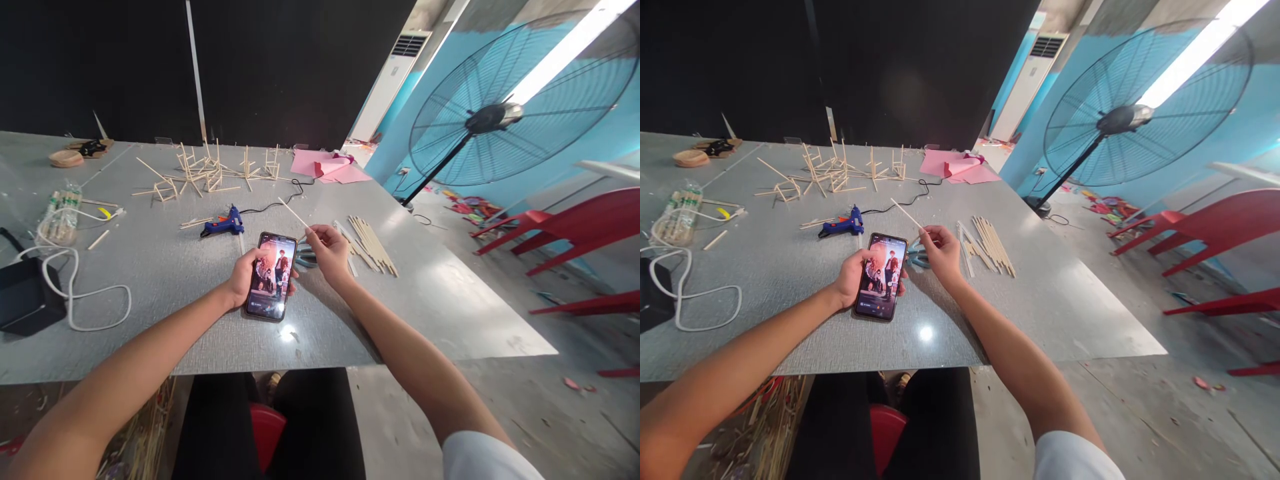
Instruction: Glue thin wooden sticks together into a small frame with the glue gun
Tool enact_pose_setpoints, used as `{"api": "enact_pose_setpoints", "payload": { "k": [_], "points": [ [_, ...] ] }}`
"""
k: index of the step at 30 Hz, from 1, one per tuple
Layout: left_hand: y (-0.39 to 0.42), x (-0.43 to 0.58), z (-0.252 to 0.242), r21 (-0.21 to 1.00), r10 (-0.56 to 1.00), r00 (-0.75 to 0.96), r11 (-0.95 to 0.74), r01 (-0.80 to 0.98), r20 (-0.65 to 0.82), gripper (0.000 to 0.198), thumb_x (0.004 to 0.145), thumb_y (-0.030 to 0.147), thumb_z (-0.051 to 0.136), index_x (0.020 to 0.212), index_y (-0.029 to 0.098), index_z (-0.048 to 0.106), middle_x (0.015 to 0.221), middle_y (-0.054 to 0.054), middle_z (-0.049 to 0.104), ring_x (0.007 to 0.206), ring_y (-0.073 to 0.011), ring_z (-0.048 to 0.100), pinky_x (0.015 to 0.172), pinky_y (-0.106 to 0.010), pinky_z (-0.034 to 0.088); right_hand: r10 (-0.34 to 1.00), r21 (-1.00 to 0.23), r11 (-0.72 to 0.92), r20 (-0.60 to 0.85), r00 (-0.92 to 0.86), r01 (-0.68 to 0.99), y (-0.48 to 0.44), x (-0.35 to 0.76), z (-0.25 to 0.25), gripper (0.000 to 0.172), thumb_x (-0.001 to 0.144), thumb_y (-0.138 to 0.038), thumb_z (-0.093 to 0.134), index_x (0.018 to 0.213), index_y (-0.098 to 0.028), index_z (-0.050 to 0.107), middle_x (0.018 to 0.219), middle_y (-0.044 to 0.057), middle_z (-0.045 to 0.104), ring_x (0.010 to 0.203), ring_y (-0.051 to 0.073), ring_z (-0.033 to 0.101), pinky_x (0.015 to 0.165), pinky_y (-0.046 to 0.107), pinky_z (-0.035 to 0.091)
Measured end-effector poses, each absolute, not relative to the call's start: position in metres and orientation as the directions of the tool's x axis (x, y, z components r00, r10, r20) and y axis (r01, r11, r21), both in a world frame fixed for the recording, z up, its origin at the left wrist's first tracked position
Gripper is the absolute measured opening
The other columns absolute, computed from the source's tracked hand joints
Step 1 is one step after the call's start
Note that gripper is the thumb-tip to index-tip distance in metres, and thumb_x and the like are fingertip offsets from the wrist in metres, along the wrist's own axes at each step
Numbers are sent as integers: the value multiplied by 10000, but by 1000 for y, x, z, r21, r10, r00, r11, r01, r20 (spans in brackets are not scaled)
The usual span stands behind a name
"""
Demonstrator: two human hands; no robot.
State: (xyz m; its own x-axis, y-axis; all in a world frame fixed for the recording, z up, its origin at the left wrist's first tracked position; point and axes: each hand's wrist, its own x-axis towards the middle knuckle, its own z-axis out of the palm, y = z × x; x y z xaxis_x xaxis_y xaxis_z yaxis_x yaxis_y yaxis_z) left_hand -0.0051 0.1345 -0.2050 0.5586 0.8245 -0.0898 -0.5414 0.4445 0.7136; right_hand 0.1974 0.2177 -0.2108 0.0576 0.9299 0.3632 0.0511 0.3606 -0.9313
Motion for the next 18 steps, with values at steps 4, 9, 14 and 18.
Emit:
{"api": "enact_pose_setpoints", "payload": {
  "k": [4,9,14,18],
  "points": [
    [135,-5,-206,706,820,565,455,-543,-94,517,779,538,631,1042,96,691,953,-194,766,796,-323,749,742,-424,592,946,-949,314,312,91,-7,222,199,-212,444,753,-629,845,870,-218,728,713,9,670,646,137,599,572,258,474],
    [136,-5,-207,713,814,573,455,-534,-91,515,776,540,632,1025,94,693,963,-204,764,814,-331,750,745,-426,590,962,-961,263,255,96,-86,229,201,-213,433,725,-604,870,774,-216,685,661,-13,612,580,110,524,538,251,434],
    [137,-6,-208,715,816,570,456,-530,-98,510,776,552,627,1004,100,688,967,-205,767,814,-332,752,738,-425,592,971,-962,234,225,76,-141,229,202,-213,438,718,-596,884,749,-216,668,645,-27,577,554,94,484,530,250,417],
    [137,-6,-209,715,814,573,457,-529,-96,501,776,552,628,992,104,686,964,-202,768,822,-334,752,742,-423,593,972,-959,232,224,69,-163,228,202,-212,435,722,-593,881,749,-220,659,651,-30,573,556,93,478,539,257,420]
  ]
}}
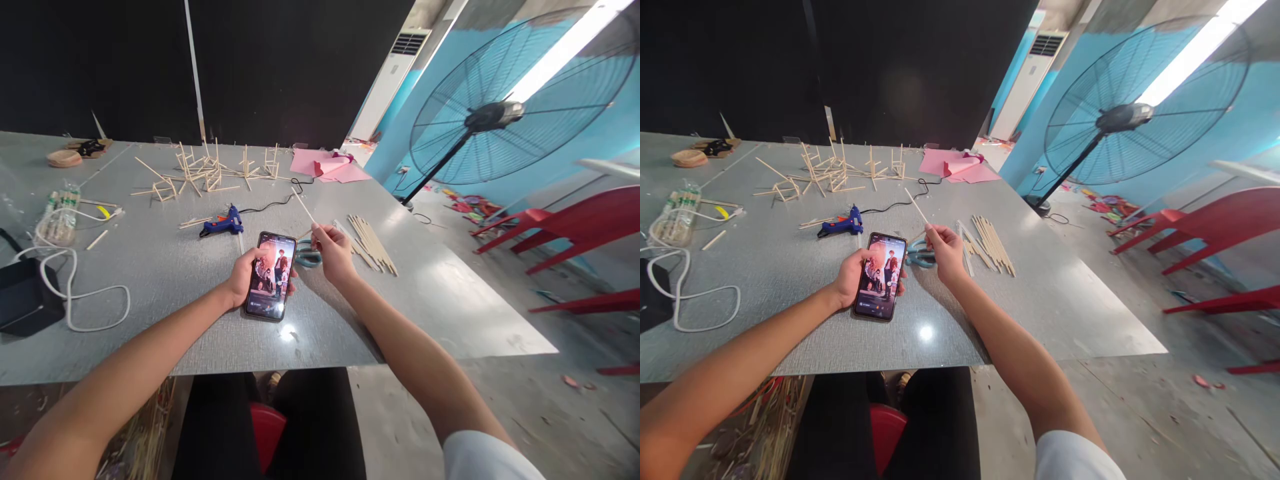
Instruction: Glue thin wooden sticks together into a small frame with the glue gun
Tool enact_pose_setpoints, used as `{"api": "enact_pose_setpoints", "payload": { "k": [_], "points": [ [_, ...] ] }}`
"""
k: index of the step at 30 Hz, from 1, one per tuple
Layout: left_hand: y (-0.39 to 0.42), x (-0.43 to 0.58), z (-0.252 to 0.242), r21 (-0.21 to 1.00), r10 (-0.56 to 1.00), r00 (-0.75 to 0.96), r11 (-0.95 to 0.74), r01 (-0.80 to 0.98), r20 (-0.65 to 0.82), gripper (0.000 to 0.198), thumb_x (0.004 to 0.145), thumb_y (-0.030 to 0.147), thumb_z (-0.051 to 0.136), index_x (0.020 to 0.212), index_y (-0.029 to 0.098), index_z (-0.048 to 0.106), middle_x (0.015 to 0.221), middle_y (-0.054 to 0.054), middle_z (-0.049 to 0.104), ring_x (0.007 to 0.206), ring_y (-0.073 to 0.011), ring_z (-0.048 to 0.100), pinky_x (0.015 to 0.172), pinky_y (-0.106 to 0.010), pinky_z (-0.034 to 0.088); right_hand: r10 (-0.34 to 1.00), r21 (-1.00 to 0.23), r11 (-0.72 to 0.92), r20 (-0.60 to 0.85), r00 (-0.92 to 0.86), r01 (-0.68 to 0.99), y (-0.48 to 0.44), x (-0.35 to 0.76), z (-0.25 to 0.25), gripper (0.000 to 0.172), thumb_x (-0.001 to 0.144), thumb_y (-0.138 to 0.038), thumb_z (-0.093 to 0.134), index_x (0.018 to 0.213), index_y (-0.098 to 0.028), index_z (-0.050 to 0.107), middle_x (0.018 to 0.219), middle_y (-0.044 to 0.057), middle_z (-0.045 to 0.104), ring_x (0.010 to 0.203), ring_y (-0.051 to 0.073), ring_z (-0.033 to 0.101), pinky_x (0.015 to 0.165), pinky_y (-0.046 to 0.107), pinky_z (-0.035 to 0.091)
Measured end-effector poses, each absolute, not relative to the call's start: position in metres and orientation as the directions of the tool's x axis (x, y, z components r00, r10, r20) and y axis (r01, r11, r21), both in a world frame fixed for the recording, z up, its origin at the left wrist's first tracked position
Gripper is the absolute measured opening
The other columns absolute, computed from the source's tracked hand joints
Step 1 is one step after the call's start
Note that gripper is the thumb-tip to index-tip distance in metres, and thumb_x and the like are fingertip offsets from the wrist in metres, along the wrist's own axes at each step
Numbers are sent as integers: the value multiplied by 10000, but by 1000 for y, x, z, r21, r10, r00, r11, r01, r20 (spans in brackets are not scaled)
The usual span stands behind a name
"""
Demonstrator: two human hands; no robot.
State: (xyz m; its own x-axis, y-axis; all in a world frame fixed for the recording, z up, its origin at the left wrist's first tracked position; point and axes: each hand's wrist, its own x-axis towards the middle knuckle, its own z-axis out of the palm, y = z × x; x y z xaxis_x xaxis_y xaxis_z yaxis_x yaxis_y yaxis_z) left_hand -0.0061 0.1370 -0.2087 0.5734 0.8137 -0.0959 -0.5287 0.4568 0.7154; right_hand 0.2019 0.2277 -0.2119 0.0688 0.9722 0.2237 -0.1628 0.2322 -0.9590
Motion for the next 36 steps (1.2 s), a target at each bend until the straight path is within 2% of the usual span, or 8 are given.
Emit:
{"api": "enact_pose_setpoints", "payload": {
  "k": [13,22,29,36],
  "points": [
    [136,-6,-208,711,810,580,460,-532,-90,533,796,547,606,1055,88,687,961,-205,767,849,-339,751,762,-424,582,981,-956,193,193,24,-222,226,200,-207,416,754,-593,838,805,-239,626,740,-26,548,618,104,513,533,255,434],
    [135,-5,-206,717,812,576,454,-529,-89,528,796,556,617,1030,88,693,942,-203,764,817,-328,745,765,-425,576,984,-958,177,179,10,-225,225,201,-206,395,736,-572,826,840,-252,617,847,3,626,689,125,576,555,259,456],
    [136,-6,-206,719,816,569,456,-524,-103,522,790,561,631,1010,92,692,946,-199,762,811,-329,745,752,-421,579,983,-946,182,184,15,-269,223,200,-205,326,724,-458,836,835,-259,603,923,11,697,736,130,630,618,265,507],
    [136,-6,-207,706,811,577,466,-534,-99,504,809,529,610,1046,92,689,965,-206,764,827,-331,749,757,-427,582,983,-951,174,181,-5,-256,221,198,-202,339,738,-464,811,844,-264,560,1075,36,759,878,168,720,652,277,529]
  ]
}}
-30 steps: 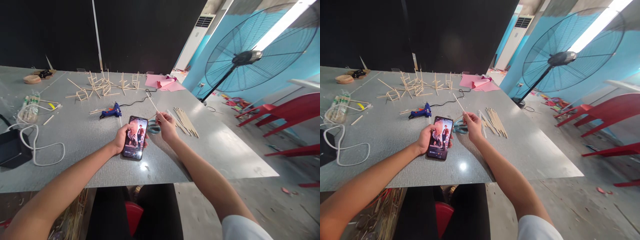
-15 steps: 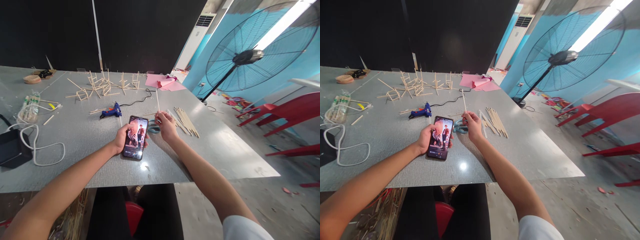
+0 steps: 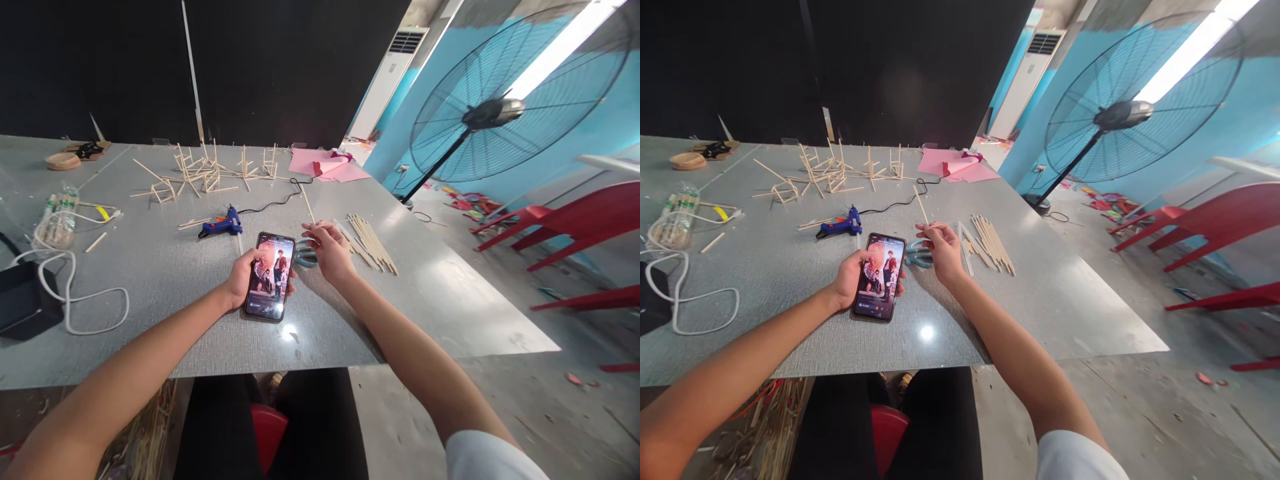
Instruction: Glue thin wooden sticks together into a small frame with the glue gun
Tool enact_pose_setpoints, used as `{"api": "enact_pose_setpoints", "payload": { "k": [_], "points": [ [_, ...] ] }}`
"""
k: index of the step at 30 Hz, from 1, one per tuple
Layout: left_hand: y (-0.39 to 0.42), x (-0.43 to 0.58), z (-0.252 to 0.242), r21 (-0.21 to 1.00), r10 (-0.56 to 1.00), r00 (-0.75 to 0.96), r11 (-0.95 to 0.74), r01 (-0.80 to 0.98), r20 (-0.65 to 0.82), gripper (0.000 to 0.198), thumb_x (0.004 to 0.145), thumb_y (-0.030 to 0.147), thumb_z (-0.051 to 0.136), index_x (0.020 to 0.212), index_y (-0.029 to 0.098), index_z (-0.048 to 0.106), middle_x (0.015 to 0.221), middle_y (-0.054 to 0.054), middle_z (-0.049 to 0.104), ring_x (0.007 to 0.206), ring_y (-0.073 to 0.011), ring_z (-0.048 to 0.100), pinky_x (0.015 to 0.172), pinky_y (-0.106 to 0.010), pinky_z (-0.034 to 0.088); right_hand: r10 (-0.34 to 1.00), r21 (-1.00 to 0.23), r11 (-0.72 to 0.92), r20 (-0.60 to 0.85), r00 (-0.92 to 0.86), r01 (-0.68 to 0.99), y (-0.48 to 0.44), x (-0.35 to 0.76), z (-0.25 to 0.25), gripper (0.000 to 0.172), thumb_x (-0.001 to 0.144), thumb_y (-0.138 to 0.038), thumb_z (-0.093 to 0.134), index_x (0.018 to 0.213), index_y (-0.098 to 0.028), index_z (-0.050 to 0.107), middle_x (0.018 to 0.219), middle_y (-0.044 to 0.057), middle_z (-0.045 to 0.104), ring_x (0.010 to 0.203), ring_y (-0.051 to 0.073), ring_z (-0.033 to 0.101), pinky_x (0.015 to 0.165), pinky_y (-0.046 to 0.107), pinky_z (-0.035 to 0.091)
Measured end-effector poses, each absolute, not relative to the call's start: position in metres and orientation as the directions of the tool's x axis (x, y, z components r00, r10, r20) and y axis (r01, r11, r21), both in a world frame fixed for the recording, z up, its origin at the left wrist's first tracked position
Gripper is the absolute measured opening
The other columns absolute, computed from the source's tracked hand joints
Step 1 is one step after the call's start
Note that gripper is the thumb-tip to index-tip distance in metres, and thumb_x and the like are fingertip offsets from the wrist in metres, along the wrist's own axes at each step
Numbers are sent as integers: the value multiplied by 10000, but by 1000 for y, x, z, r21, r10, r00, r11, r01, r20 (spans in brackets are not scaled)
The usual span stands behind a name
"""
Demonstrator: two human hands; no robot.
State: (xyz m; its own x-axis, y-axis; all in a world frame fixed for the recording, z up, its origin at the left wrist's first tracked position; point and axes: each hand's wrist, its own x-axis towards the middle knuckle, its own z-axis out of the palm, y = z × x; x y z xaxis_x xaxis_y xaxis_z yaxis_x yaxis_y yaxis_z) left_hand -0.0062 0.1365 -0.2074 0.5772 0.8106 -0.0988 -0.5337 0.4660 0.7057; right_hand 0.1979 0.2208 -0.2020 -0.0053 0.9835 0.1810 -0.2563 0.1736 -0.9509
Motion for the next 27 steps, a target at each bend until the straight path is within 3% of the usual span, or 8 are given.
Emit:
{"api": "enact_pose_setpoints", "payload": {
  "k": [10,27],
  "points": [
    [136,-6,-207,706,815,569,467,-532,-110,513,828,521,590,1075,85,697,958,-209,766,816,-325,752,740,-421,586,980,-955,181,196,-44,-237,217,196,-200,430,731,-557,825,900,-272,552,1126,56,773,909,178,728,663,289,550],
    [135,-6,-204,704,817,564,471,-531,-121,558,827,571,570,1049,78,705,934,-209,759,795,-324,748,723,-419,592,976,-955,208,217,-19,-212,220,195,-205,374,733,-525,872,876,-240,677,1027,56,756,787,141,678,597,268,531]
  ]
}}
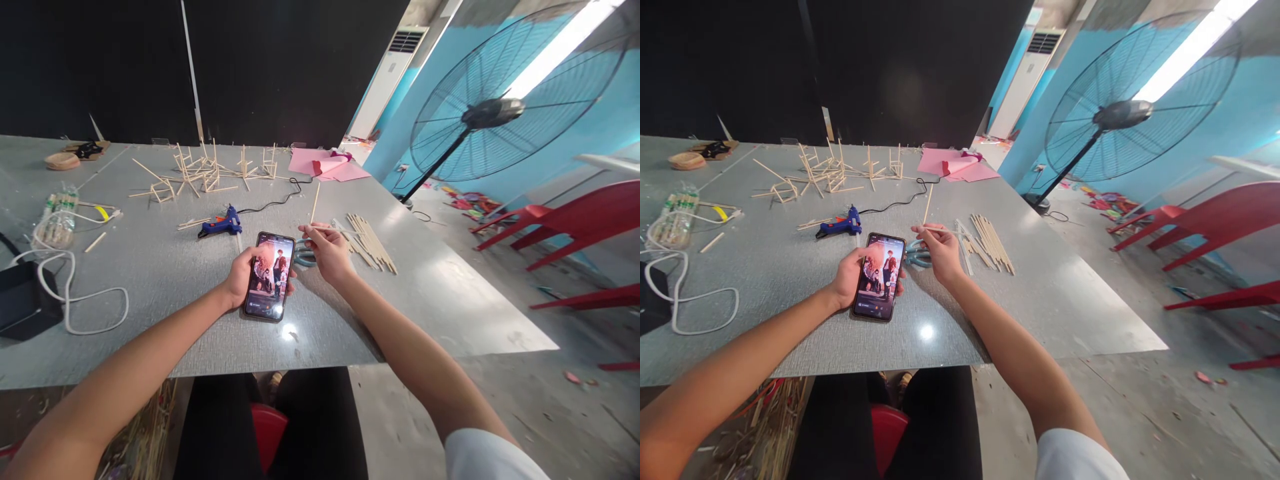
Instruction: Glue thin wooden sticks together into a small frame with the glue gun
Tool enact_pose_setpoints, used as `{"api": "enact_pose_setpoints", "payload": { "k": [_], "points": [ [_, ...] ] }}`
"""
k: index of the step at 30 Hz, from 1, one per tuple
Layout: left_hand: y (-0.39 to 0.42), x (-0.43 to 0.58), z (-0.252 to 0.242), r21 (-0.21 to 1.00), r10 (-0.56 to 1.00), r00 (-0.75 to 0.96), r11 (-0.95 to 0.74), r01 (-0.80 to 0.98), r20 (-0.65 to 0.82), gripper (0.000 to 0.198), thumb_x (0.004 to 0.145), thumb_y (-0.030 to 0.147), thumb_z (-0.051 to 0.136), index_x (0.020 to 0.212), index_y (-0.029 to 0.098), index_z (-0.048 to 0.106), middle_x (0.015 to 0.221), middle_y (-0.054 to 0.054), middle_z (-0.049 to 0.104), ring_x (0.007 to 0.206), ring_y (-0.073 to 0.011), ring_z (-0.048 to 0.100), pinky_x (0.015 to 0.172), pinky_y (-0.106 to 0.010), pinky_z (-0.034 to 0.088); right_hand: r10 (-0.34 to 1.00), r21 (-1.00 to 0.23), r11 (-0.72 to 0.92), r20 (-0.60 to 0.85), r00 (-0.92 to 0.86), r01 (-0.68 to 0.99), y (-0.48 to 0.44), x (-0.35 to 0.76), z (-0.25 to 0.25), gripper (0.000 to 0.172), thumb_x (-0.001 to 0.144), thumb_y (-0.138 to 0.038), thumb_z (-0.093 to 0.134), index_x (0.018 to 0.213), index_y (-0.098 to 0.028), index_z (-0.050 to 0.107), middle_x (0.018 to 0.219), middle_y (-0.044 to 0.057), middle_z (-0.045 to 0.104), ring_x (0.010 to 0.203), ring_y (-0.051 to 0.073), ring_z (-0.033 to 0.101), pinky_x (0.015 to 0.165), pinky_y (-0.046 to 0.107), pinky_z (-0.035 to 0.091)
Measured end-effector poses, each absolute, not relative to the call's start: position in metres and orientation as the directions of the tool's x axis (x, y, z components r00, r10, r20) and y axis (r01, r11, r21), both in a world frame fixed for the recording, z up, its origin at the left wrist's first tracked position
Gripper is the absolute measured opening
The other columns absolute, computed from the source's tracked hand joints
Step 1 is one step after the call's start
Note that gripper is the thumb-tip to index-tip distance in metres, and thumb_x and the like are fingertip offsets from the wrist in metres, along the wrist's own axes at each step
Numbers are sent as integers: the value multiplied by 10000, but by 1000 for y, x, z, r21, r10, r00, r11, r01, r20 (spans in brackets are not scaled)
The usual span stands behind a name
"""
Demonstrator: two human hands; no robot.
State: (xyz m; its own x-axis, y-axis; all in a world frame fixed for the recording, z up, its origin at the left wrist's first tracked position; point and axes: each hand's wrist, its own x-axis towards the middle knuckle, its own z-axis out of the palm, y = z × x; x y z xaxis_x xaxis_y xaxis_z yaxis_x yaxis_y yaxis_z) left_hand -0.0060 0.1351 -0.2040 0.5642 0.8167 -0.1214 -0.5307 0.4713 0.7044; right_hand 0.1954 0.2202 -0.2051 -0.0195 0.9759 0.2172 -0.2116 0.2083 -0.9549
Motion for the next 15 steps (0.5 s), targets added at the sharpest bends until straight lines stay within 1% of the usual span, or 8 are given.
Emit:
{"api": "enact_pose_setpoints", "payload": {
  "k": [2,4,7,9,12,15],
  "points": [
    [135,-6,-203,705,820,562,462,-538,-108,598,820,590,551,1077,73,707,938,-211,759,810,-334,749,724,-422,590,975,-956,210,220,-23,-207,220,196,-206,371,742,-521,871,879,-240,670,1017,52,751,766,134,669,590,266,523],
    [134,-6,-203,725,821,554,464,-509,-137,604,808,577,561,1085,62,713,919,-215,760,817,-338,751,723,-415,588,975,-955,212,222,-24,-207,221,196,-206,373,743,-517,874,880,-243,661,1001,48,751,747,130,661,584,265,519],
    [133,-5,-201,786,817,527,477,-392,-233,498,787,455,646,1066,51,724,880,-213,764,806,-311,754,729,-367,581,975,-955,212,222,-26,-208,220,196,-206,377,742,-513,874,876,-246,644,968,40,752,715,122,645,583,263,513],
    [132,-5,-201,804,812,525,480,-351,-256,446,789,405,669,1057,53,729,879,-212,767,800,-293,754,737,-346,576,974,-956,215,225,-27,-199,220,196,-206,381,742,-514,869,870,-247,629,952,35,751,692,115,628,584,261,508],
    [132,-5,-203,785,814,535,478,-394,-227,481,813,455,635,1070,59,728,893,-216,769,796,-305,752,727,-364,578,972,-961,228,235,-29,-154,218,196,-207,378,755,-506,861,858,-249,603,947,26,747,655,107,595,574,261,492],
    [133,-4,-205,758,840,514,448,-474,-175,528,821,457,611,1162,66,704,939,-204,774,819,-327,752,767,-414,586,964,-963,260,263,-31,-70,217,195,-209,331,789,-472,838,863,-254,600,895,3,720,637,108,572,576,264,472]
  ]
}}
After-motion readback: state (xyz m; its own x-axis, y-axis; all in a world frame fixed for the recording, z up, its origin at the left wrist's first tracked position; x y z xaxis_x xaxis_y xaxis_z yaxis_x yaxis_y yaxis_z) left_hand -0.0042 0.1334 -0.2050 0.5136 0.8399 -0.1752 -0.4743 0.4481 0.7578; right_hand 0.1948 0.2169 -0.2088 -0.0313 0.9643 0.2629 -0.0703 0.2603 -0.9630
